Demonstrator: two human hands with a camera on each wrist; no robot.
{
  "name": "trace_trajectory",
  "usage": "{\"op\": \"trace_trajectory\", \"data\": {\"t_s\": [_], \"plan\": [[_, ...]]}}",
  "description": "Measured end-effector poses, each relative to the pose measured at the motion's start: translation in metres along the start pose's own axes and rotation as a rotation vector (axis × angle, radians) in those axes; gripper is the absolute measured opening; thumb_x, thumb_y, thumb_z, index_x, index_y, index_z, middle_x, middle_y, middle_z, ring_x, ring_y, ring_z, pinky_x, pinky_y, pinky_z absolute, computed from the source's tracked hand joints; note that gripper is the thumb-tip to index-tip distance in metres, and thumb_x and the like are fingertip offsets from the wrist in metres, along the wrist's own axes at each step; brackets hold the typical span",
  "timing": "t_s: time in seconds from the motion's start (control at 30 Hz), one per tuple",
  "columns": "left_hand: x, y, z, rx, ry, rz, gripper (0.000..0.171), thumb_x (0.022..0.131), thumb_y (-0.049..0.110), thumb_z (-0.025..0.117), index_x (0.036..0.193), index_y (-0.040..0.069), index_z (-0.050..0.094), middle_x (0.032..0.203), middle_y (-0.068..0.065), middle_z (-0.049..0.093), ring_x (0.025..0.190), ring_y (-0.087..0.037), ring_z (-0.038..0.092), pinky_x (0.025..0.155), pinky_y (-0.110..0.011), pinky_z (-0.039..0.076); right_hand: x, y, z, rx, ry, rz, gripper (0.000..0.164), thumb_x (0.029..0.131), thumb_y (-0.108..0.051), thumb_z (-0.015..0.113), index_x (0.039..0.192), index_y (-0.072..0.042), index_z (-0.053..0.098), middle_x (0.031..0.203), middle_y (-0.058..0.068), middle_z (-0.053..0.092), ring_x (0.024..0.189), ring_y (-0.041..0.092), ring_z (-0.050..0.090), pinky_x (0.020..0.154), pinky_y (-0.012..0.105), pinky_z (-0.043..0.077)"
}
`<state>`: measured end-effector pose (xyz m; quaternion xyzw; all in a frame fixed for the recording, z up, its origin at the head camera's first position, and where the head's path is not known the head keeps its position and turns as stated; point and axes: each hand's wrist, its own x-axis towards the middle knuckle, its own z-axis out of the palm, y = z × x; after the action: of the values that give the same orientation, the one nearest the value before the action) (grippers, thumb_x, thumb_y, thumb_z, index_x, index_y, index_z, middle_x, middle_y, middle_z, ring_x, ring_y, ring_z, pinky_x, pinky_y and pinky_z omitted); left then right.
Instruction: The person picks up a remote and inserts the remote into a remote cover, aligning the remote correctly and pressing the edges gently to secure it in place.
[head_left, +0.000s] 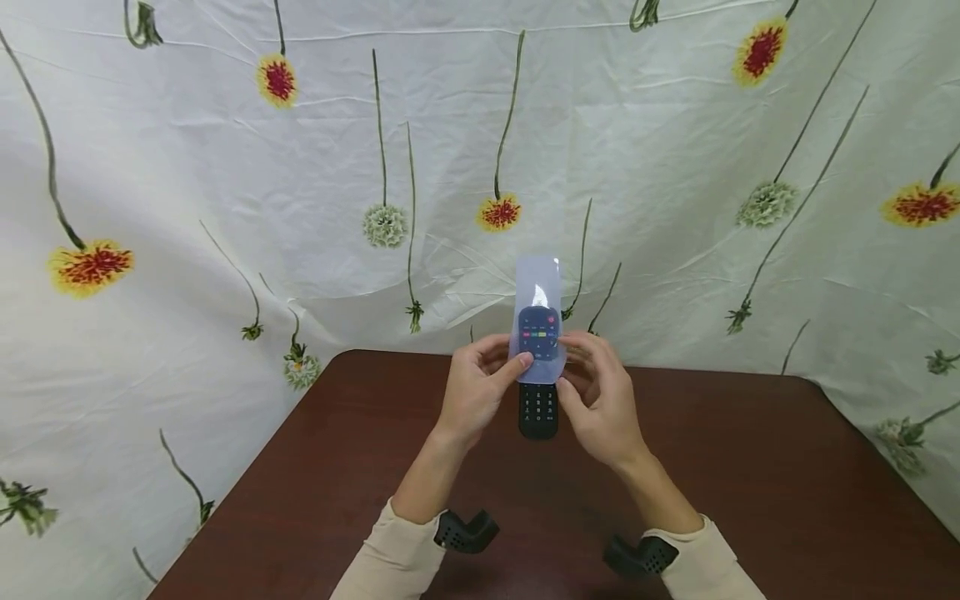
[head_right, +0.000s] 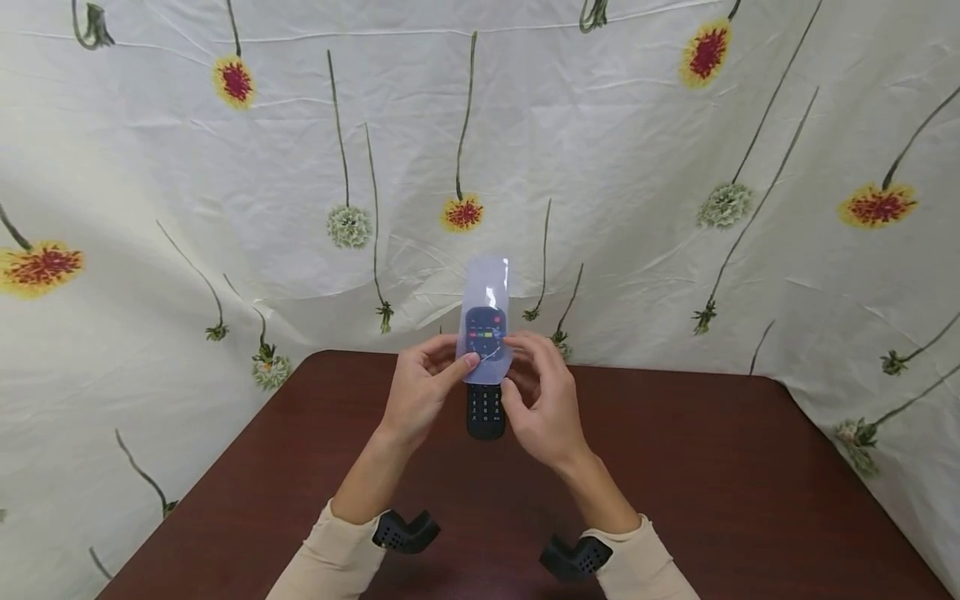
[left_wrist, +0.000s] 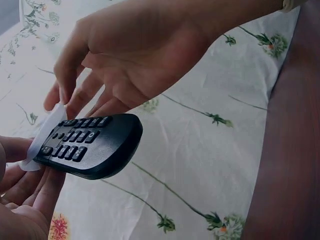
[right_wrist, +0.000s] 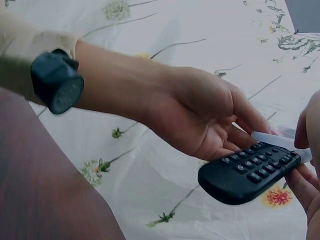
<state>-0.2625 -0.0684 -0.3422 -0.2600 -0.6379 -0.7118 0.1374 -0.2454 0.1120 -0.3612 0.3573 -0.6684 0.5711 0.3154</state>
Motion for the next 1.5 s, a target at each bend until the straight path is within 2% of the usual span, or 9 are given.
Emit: {"op": "trace_trajectory", "data": {"t_s": [0.1, 0.23, 0.4, 0.57, 0.77, 0.93, 1.13, 1.37, 1.5], "plan": [[-0.0003, 0.0002, -0.0005, 0.019, 0.023, 0.034, 0.026, 0.095, -0.002, 0.072, 0.119, -0.011, 0.070, 0.109, -0.020, 0.073, 0.094, -0.024, 0.073, 0.080, -0.031, 0.059, -0.0002, -0.0039, 0.0015, 0.125, 0.005, 0.109, 0.047, 0.093, 0.022, 0.055, 0.137, 0.012, 0.046, 0.135, 0.023, 0.049, 0.118, 0.031, 0.061, 0.097, 0.034, 0.053], [-0.0008, 0.0009, -0.0005, 0.049, 0.014, 0.073, 0.025, 0.095, -0.002, 0.073, 0.119, -0.010, 0.070, 0.108, -0.019, 0.074, 0.095, -0.025, 0.073, 0.079, -0.032, 0.060, 0.0008, -0.0078, -0.0001, 0.219, 0.029, 0.243, 0.042, 0.096, 0.017, 0.056, 0.136, 0.012, 0.047, 0.132, 0.019, 0.052, 0.115, 0.026, 0.062, 0.095, 0.030, 0.054], [-0.0019, 0.0027, -0.0004, 0.087, -0.018, 0.111, 0.027, 0.096, 0.001, 0.074, 0.121, -0.008, 0.071, 0.110, -0.017, 0.074, 0.098, -0.027, 0.072, 0.080, -0.035, 0.060, 0.0028, -0.0083, -0.0025, 0.145, 0.038, 0.344, 0.031, 0.099, 0.003, 0.066, 0.129, 0.008, 0.060, 0.118, 0.017, 0.064, 0.103, 0.023, 0.066, 0.086, 0.027, 0.055], [-0.0024, 0.0039, 0.0011, 0.109, -0.020, 0.149, 0.029, 0.094, 0.001, 0.075, 0.122, -0.007, 0.071, 0.110, -0.016, 0.073, 0.098, -0.025, 0.071, 0.079, -0.037, 0.061, 0.0036, -0.0071, -0.0059, 0.026, 0.009, 0.344, 0.026, 0.099, -0.003, 0.070, 0.124, 0.005, 0.067, 0.113, 0.016, 0.070, 0.102, 0.022, 0.067, 0.083, 0.026, 0.056], [-0.0028, 0.0028, 0.0039, 0.122, 0.000, 0.192, 0.030, 0.094, 0.000, 0.075, 0.122, -0.007, 0.070, 0.110, -0.018, 0.073, 0.095, -0.028, 0.074, 0.078, -0.037, 0.061, 0.0047, -0.0078, -0.0067, 0.002, 0.008, 0.328, 0.027, 0.099, -0.005, 0.070, 0.125, 0.003, 0.067, 0.112, 0.014, 0.072, 0.101, 0.022, 0.068, 0.083, 0.026, 0.056], [-0.0030, 0.0029, 0.0032, 0.115, 0.022, 0.199, 0.029, 0.094, 0.000, 0.076, 0.121, -0.007, 0.071, 0.110, -0.017, 0.073, 0.095, -0.029, 0.074, 0.078, -0.037, 0.061, 0.0051, -0.0084, -0.0062, 0.001, -0.021, 0.377, 0.025, 0.101, -0.009, 0.069, 0.123, 0.003, 0.069, 0.113, 0.014, 0.069, 0.098, 0.022, 0.069, 0.082, 0.034, 0.059], [-0.0030, 0.0017, 0.0025, 0.100, 0.065, 0.199, 0.028, 0.093, -0.002, 0.075, 0.120, -0.008, 0.071, 0.110, -0.018, 0.074, 0.096, -0.031, 0.073, 0.080, -0.035, 0.061, 0.0050, -0.0080, -0.0061, -0.033, -0.086, 0.432, 0.026, 0.101, -0.014, 0.071, 0.123, -0.001, 0.070, 0.112, 0.012, 0.068, 0.100, 0.024, 0.068, 0.087, 0.048, 0.058], [-0.0017, 0.0032, 0.0023, 0.068, 0.142, 0.212, 0.028, 0.093, -0.003, 0.075, 0.120, -0.010, 0.070, 0.109, -0.020, 0.074, 0.092, -0.025, 0.074, 0.078, -0.033, 0.061, 0.0030, -0.0060, -0.0029, -0.151, -0.257, 0.458, 0.037, 0.093, -0.017, 0.080, 0.127, -0.006, 0.069, 0.106, 0.005, 0.071, 0.094, 0.021, 0.070, 0.082, 0.042, 0.055], [-0.0025, 0.0034, 0.0030, 0.057, 0.121, 0.212, 0.030, 0.095, -0.003, 0.073, 0.123, -0.010, 0.068, 0.112, -0.020, 0.072, 0.095, -0.026, 0.073, 0.081, -0.034, 0.060, 0.0026, -0.0059, -0.0015, -0.215, -0.264, 0.438, 0.037, 0.092, -0.014, 0.081, 0.127, -0.008, 0.069, 0.101, 0.002, 0.071, 0.093, 0.019, 0.067, 0.081, 0.042, 0.054]]}}
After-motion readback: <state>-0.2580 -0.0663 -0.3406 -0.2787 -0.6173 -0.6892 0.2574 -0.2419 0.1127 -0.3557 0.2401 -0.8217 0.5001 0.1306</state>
